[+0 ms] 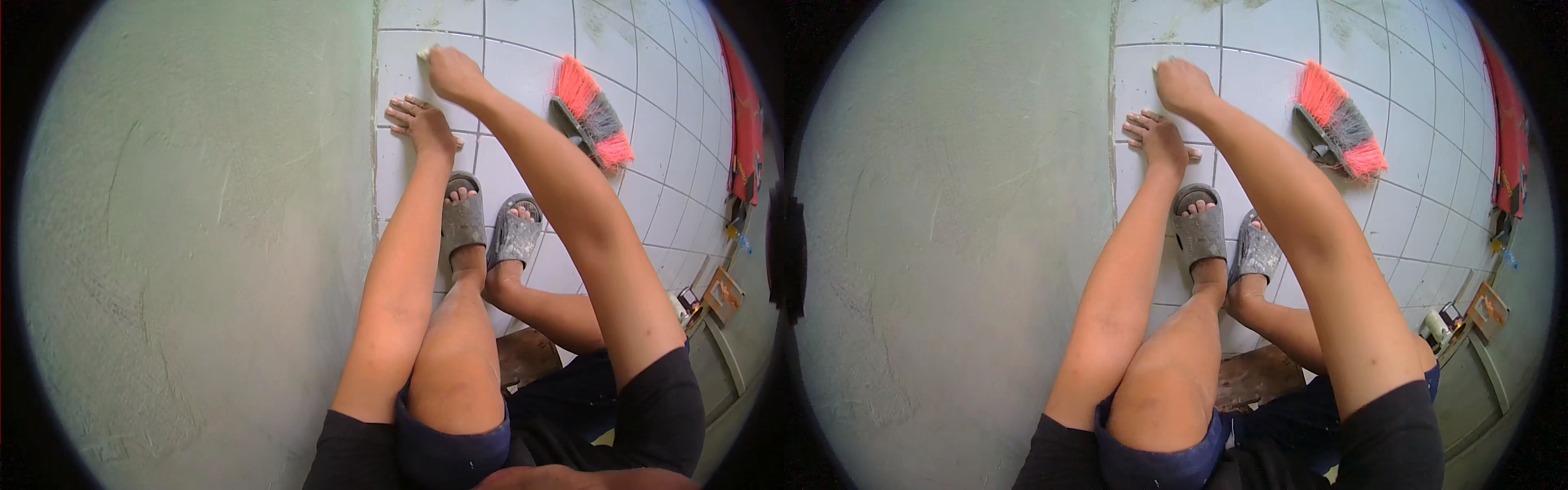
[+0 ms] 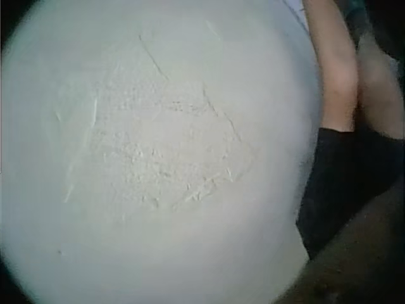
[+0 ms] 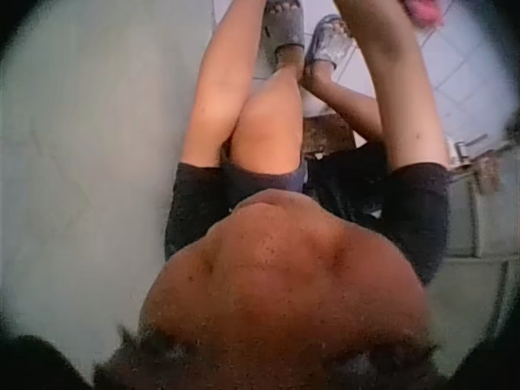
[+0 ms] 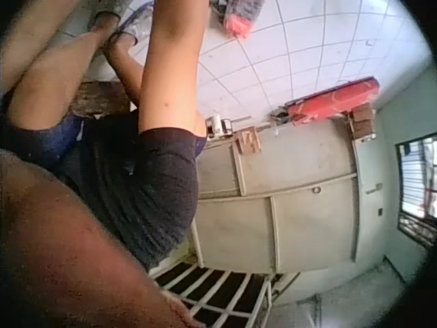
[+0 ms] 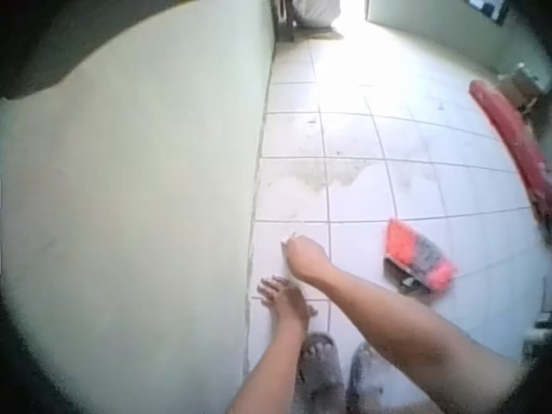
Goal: Scrape and clean a wall using a putty knife and brush.
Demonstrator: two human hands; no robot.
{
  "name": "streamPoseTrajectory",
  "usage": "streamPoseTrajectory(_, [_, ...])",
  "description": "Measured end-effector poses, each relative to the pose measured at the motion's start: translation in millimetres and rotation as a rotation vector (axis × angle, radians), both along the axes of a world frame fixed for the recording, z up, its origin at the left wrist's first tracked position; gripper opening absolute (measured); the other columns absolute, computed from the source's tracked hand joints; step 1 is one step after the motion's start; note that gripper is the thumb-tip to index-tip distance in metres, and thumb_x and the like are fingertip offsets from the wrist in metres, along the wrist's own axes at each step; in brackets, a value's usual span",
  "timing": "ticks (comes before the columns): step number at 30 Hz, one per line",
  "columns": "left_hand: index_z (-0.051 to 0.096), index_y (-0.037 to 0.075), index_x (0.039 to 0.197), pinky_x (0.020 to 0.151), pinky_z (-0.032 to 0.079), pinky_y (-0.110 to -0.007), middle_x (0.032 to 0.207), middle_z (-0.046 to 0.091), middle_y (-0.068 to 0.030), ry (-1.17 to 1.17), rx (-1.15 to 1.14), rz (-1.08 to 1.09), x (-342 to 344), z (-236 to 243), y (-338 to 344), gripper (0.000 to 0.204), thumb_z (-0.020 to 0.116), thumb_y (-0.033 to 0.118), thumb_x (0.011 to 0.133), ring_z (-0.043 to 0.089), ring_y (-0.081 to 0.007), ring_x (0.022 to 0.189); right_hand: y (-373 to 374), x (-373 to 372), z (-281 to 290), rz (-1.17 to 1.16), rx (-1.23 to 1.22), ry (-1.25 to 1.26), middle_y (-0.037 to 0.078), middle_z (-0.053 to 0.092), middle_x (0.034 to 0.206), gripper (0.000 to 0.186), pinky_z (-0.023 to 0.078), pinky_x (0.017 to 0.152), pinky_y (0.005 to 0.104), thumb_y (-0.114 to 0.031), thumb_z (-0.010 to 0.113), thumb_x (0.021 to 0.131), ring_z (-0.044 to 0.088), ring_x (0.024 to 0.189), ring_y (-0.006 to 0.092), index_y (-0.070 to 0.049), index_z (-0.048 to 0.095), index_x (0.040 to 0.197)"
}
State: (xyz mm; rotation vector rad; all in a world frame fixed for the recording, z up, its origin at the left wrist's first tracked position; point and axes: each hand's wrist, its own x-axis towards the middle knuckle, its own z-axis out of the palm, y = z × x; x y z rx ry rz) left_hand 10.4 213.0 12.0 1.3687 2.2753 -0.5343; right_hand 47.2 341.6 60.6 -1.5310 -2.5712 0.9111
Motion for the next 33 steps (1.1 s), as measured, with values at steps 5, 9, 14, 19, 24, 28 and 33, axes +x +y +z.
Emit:
streamPoseTrajectory(5, [0.016, -0.021, 0.15, 0.109, 0.038, -0.066, 0.154, 0.018, -0.0479, -0.003, 0.047, 0.004, -1.9, -3.7, -3.6, 0.141, 0.095, 0.044, 0.054, 0.022, -0.0652, 0.143, 5.9, -10.7, -11.5, -0.072, -0.011, 0.003, 0.027, 0.072, 0.096, 0.021, 0.058, 0.081, 0.0487, -0.009, 0.055, 0.087, 0.071, 0.094, 0.0412, 0.0, 0.074, 0.091])
streamPoseTrajectory(9, [0.016, -0.022, 0.15, 0.109, 0.038, -0.067, 0.154, 0.018, -0.0485, -0.009, 0.022, -0.009, -0.8, -4.8, -4.9, 0.14, 0.094, 0.043, 0.055, 0.021, -0.0655, 0.143, -2.3, -13.4, -13.2, 0.026, -0.034, -0.002, 0.028, 0.072, 0.098, 0.022, 0.058, 0.081, 0.0488, -0.008, 0.055, 0.087, 0.071, 0.096, 0.0411, 0.0, 0.074, 0.094])
streamPoseTrajectory(14, [0.016, -0.022, 0.15, 0.109, 0.038, -0.067, 0.153, 0.019, -0.0483, -0.015, 0.045, 0.003, -1.1, 2.7, -1.3, 0.141, 0.094, 0.045, 0.053, 0.022, -0.0654, 0.143, 20.0, -20.1, -1.1, -0.064, -0.017, -0.027, 0.025, 0.073, 0.099, 0.023, 0.058, 0.081, 0.0487, -0.008, 0.053, 0.09, 0.071, 0.096, 0.0407, 0.0, 0.074, 0.097])
streamPoseTrajectory(19, [0.015, -0.021, 0.151, 0.109, 0.038, -0.066, 0.154, 0.018, -0.0479, -0.044, -0.009, 0.021, -1.7, 9.3, 1.2, 0.14, 0.094, 0.044, 0.056, 0.021, -0.0651, 0.143, -6.5, 10.8, -9.2, 0.085, -0.048, -0.054, 0.025, 0.072, 0.096, 0.025, 0.058, 0.08, 0.0508, -0.01, 0.05, 0.092, 0.071, 0.092, 0.0419, 0.001, 0.073, 0.094])
streamPoseTrajectory(24, [0.016, -0.021, 0.15, 0.108, 0.04, -0.066, 0.154, 0.019, -0.0473, -0.054, -0.047, 0.012, -2.0, 7.9, 2.4, 0.141, 0.096, 0.045, 0.055, 0.022, -0.0645, 0.143, 2.5, 2.3, -26.1, 0.012, 0.028, 0.023, 0.025, 0.072, 0.096, 0.026, 0.058, 0.079, 0.0515, -0.013, 0.05, 0.093, 0.071, 0.091, 0.0425, 0.0, 0.073, 0.095])
streamPoseTrajectory(28, [0.016, -0.021, 0.151, 0.108, 0.039, -0.066, 0.155, 0.018, -0.0473, -0.016, 0.013, -0.001, -1.4, 3.3, -1.5, 0.145, 0.097, 0.049, 0.052, 0.022, -0.0641, 0.143, 43.7, -14.1, -25.1, -0.002, 0.063, 0.008, 0.025, 0.072, 0.098, 0.026, 0.058, 0.08, 0.0508, -0.012, 0.05, 0.093, 0.071, 0.092, 0.0424, 0.0, 0.073, 0.096])
streamPoseTrajectory(33, [0.017, -0.019, 0.152, 0.111, 0.036, -0.067, 0.156, 0.017, -0.0459, -0.037, 0.013, 0.058, -0.2, -1.4, 0.0, 0.141, 0.098, 0.046, 0.056, 0.02, -0.0634, 0.144, 7.2, 43.9, -22.5, 0.086, 0.032, -0.12, 0.027, 0.072, 0.099, 0.027, 0.058, 0.08, 0.051, -0.011, 0.048, 0.093, 0.071, 0.094, 0.0426, 0.003, 0.071, 0.098])
